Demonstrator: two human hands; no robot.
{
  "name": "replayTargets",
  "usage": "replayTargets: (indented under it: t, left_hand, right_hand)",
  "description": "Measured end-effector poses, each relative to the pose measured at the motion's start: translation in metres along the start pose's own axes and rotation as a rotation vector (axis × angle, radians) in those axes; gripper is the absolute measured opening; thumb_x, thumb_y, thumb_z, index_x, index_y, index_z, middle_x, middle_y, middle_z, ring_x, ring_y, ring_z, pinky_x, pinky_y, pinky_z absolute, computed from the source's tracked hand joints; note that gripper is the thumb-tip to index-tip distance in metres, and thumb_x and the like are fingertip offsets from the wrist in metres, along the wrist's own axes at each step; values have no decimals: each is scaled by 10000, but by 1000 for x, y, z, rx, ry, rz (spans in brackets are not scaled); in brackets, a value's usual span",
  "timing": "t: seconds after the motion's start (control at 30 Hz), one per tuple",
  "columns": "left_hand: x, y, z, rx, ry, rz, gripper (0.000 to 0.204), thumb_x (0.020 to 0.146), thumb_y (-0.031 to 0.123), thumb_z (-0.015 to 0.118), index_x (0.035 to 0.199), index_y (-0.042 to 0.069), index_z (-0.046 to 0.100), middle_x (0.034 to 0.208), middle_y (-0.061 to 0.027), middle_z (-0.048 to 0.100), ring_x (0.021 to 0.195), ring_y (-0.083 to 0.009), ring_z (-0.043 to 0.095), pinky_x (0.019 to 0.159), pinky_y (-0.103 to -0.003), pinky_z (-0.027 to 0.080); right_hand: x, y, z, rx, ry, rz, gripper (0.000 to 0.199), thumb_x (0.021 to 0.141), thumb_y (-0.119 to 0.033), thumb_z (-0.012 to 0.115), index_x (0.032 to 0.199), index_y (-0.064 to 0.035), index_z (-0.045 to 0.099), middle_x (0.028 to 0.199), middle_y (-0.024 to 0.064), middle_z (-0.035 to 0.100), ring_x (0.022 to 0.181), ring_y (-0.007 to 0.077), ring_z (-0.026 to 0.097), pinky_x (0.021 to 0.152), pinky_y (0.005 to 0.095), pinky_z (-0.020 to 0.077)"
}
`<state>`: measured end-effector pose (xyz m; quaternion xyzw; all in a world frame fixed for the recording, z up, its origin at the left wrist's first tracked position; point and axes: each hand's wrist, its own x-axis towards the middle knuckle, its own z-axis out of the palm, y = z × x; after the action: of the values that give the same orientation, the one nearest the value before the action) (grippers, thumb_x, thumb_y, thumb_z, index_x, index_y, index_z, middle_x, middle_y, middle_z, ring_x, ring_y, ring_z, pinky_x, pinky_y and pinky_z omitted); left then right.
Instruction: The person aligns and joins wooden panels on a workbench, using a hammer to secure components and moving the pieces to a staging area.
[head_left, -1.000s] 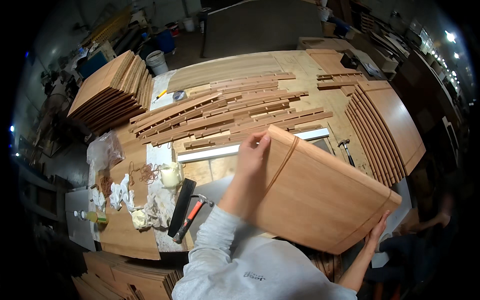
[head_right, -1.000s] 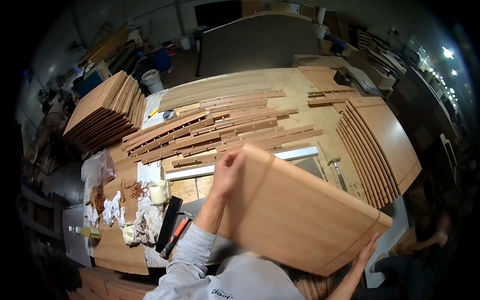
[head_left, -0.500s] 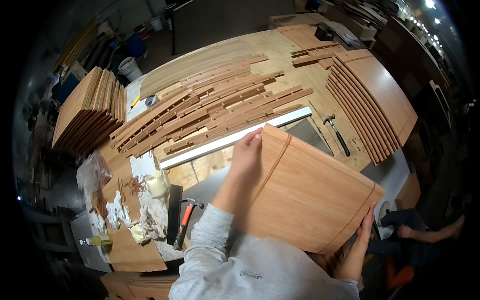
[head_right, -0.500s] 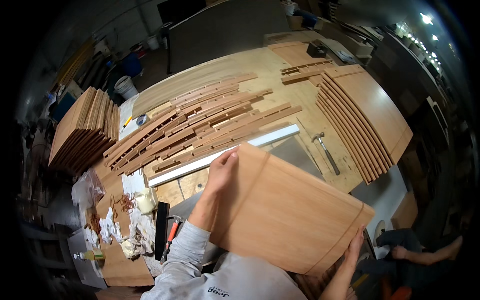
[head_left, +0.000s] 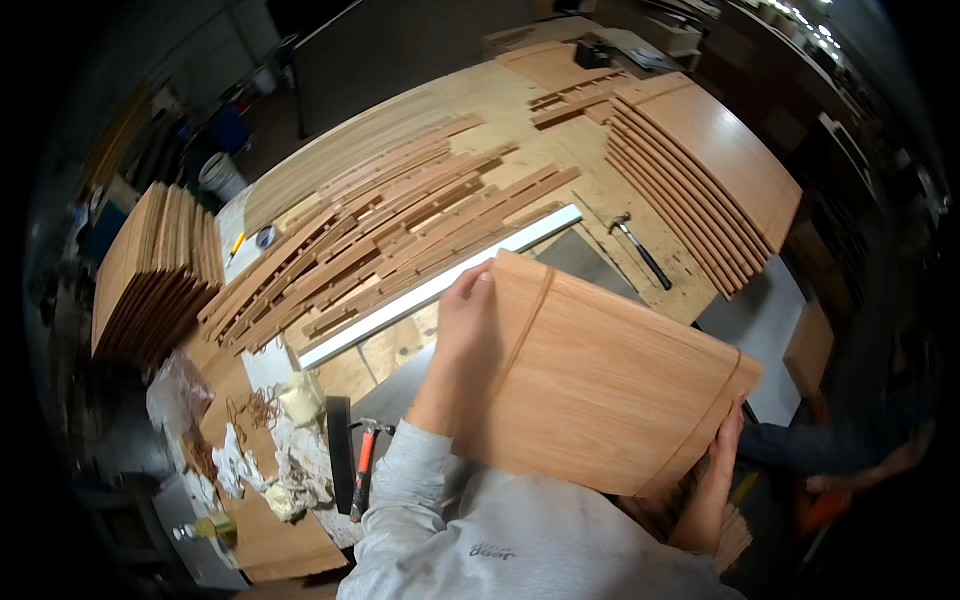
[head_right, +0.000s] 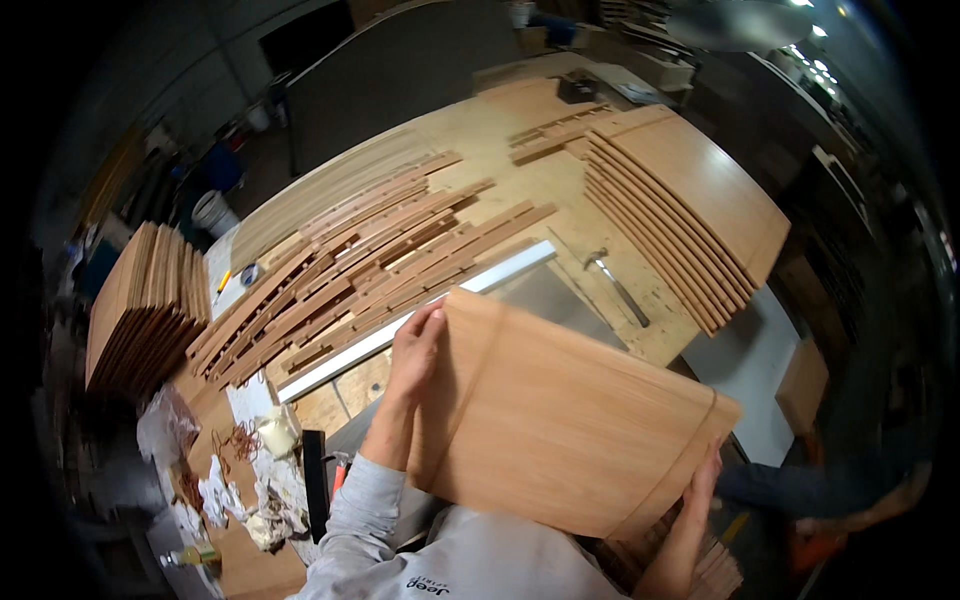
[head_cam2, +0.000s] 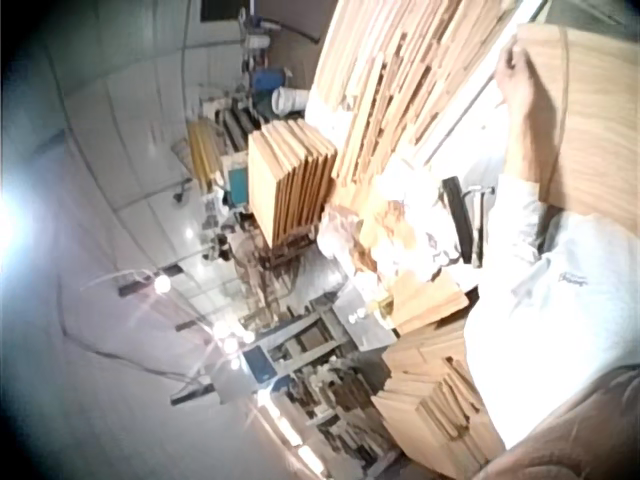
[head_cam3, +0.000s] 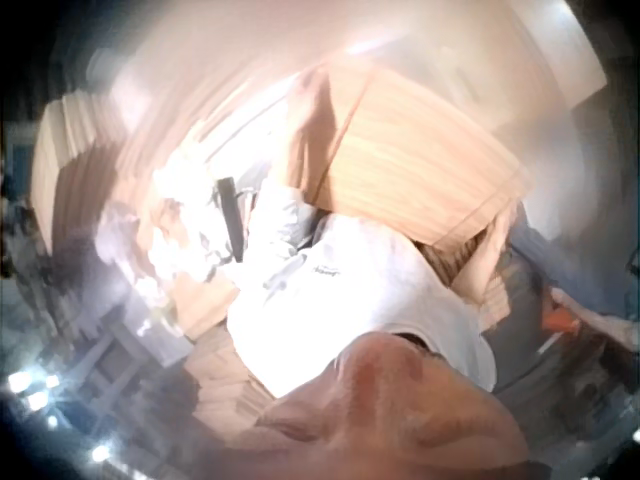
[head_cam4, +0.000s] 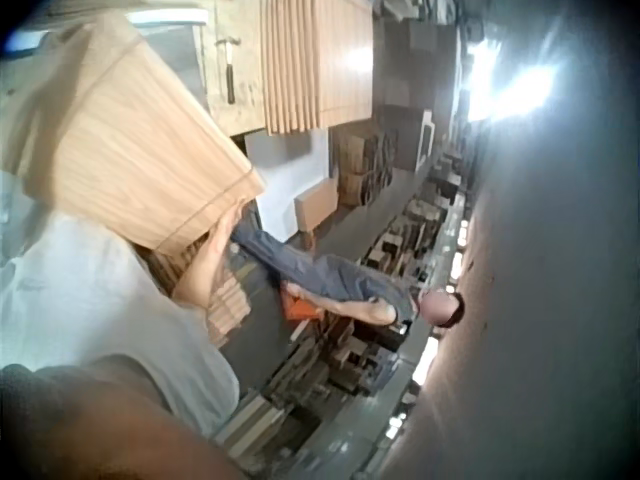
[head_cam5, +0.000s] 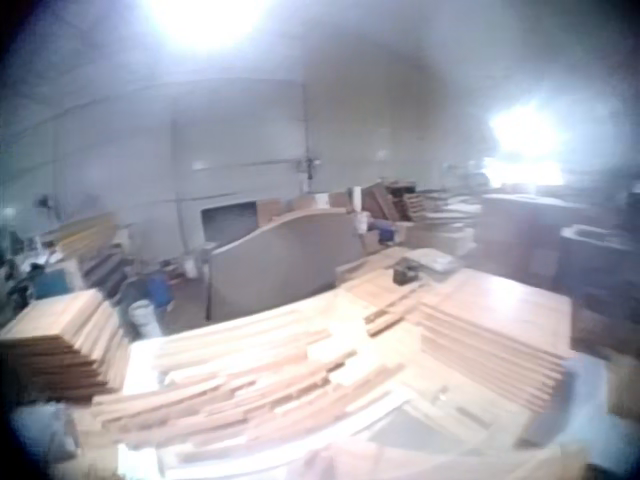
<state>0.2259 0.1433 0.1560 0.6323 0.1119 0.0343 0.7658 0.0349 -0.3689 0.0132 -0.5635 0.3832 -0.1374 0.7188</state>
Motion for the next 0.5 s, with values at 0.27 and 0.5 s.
replayTargets:
  t: [0.27,0.5]
  left_hand:
    - [20,-35,-34,115,-82,-43,469,1056,452,561,1159,12,686,1011,-26,673,912,-136,596,797,-306,489]
    - [11,-37,-38,-16,-140,-105,551,1049,479,570,1328,5,600,1243,-94,664,1126,-209,638,983,-361,500]
  right_hand:
    - [-30,-58,-16,9,-111,-130,510,1092,-415,505,1372,6,571,1300,81,644,1174,182,600,1016,330,471]
    - [-26,-102,2,13,-167,-272,503,1079,-429,525,1340,-6,600,1297,59,655,1203,133,589,1026,290,446]
